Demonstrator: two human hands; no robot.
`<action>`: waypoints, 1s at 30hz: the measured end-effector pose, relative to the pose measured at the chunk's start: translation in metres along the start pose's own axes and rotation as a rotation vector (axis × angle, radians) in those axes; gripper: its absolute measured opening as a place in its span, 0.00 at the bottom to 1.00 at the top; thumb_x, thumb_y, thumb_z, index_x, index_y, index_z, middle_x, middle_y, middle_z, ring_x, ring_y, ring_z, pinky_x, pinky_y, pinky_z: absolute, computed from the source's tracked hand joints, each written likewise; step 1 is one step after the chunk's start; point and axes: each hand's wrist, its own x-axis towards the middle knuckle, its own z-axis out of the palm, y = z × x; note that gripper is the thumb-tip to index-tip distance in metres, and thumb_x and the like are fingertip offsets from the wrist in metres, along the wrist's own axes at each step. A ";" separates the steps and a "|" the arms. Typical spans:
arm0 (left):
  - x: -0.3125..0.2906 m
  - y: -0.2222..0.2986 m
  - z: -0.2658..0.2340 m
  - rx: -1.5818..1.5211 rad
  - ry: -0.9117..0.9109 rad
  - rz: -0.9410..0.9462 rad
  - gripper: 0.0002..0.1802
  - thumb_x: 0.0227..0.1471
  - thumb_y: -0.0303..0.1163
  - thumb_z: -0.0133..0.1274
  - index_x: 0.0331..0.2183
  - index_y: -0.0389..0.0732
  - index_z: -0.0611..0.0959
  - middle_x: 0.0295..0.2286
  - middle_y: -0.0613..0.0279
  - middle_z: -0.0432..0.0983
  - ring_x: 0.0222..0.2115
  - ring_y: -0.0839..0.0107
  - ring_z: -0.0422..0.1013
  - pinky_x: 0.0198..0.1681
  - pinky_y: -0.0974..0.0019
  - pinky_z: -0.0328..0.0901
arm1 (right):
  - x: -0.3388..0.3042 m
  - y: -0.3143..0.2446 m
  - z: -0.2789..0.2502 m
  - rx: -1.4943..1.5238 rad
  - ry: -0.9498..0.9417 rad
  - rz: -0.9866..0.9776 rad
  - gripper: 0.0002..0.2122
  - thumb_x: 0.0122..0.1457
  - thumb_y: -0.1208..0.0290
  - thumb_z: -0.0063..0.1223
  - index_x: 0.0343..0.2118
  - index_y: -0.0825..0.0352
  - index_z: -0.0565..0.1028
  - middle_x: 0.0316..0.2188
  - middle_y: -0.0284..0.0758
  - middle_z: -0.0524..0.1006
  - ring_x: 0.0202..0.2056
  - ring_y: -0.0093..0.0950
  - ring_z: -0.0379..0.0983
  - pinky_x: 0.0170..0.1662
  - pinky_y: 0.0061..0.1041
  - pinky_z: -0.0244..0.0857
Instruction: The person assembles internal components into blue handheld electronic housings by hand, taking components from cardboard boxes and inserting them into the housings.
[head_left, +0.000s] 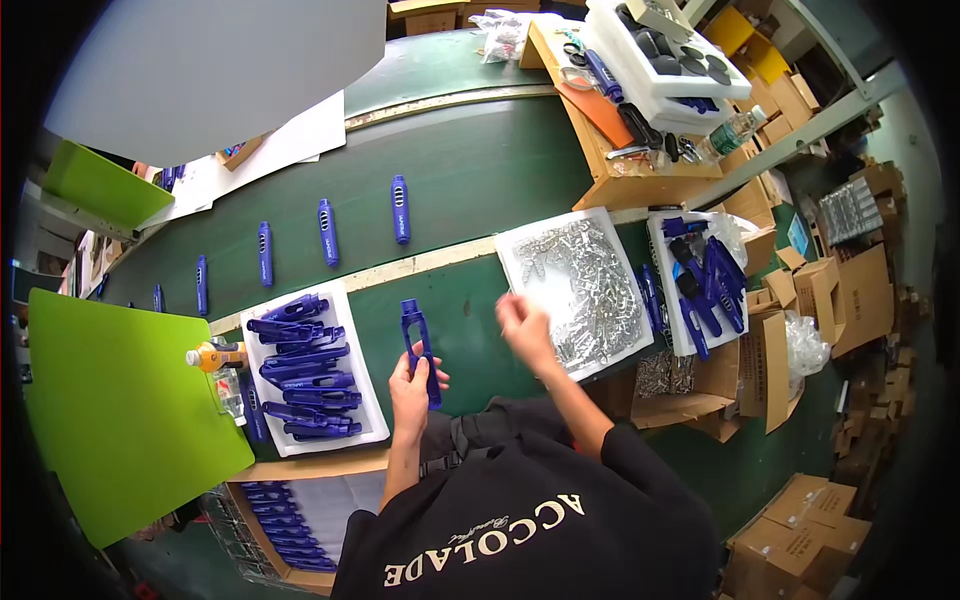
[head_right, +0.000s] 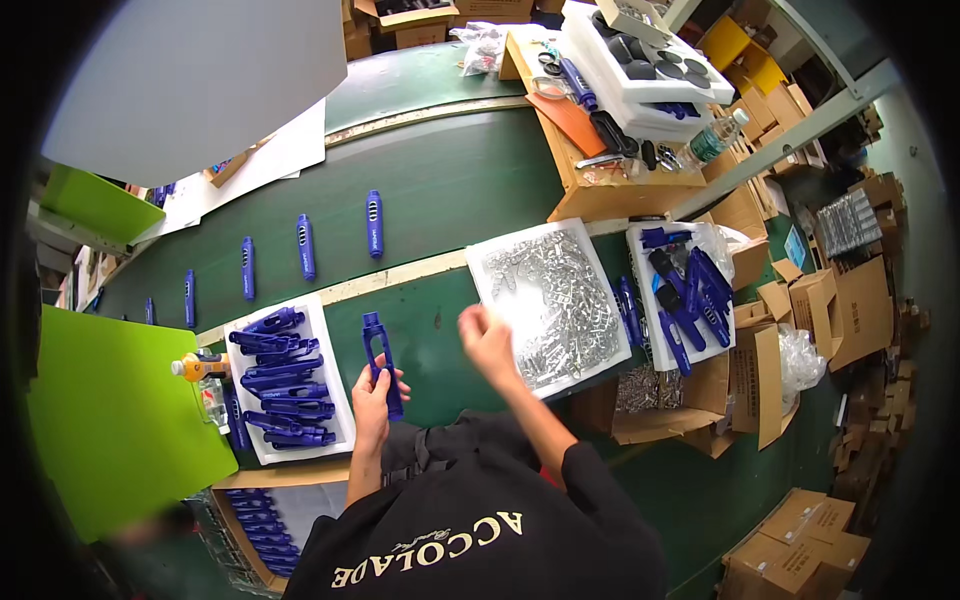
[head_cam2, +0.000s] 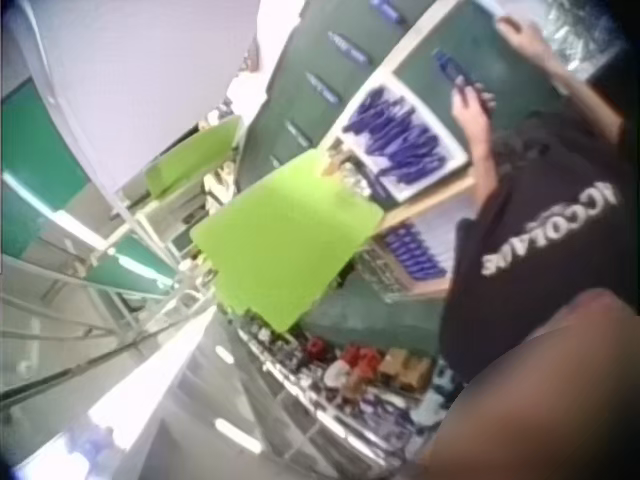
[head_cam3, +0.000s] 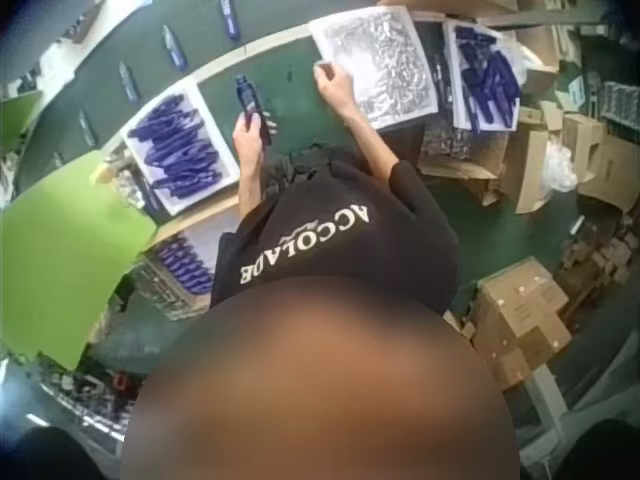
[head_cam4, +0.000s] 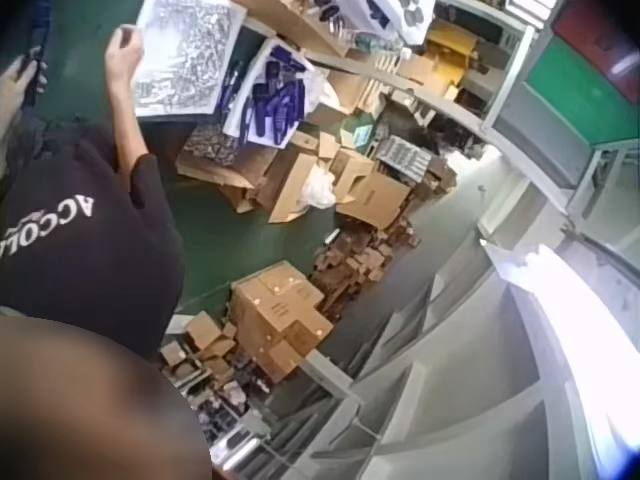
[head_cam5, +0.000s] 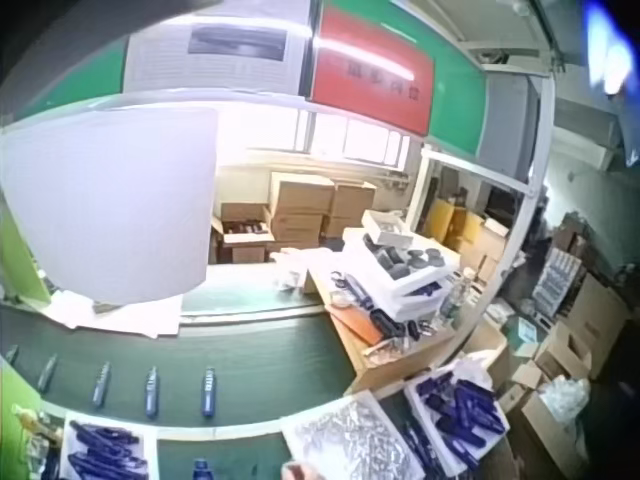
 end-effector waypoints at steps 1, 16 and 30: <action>-0.003 0.007 -0.003 -0.018 -0.016 -0.019 0.21 0.63 0.27 0.46 0.56 0.33 0.67 0.35 0.55 0.77 0.29 0.70 0.76 0.30 0.67 0.74 | -0.001 -0.001 -0.001 0.003 0.009 -0.002 0.13 0.56 0.69 0.60 0.42 0.67 0.75 0.43 0.46 0.75 0.41 0.36 0.76 0.47 0.35 0.69; -0.021 -0.003 0.021 -0.073 -0.124 -0.125 0.16 0.62 0.27 0.45 0.50 0.31 0.70 0.31 0.56 0.77 0.24 0.73 0.74 0.25 0.71 0.71 | 0.062 0.085 -0.038 -0.524 0.263 -0.422 0.15 0.54 0.77 0.51 0.47 0.71 0.75 0.34 0.49 0.79 0.34 0.41 0.79 0.38 0.37 0.72; -0.026 0.002 0.035 -0.013 -0.124 -0.163 0.16 0.62 0.30 0.47 0.49 0.32 0.72 0.30 0.58 0.77 0.22 0.76 0.73 0.24 0.72 0.69 | -0.097 -0.074 -0.036 1.059 -0.712 0.322 0.16 0.63 0.73 0.49 0.52 0.71 0.67 0.38 0.48 0.79 0.35 0.35 0.81 0.30 0.25 0.75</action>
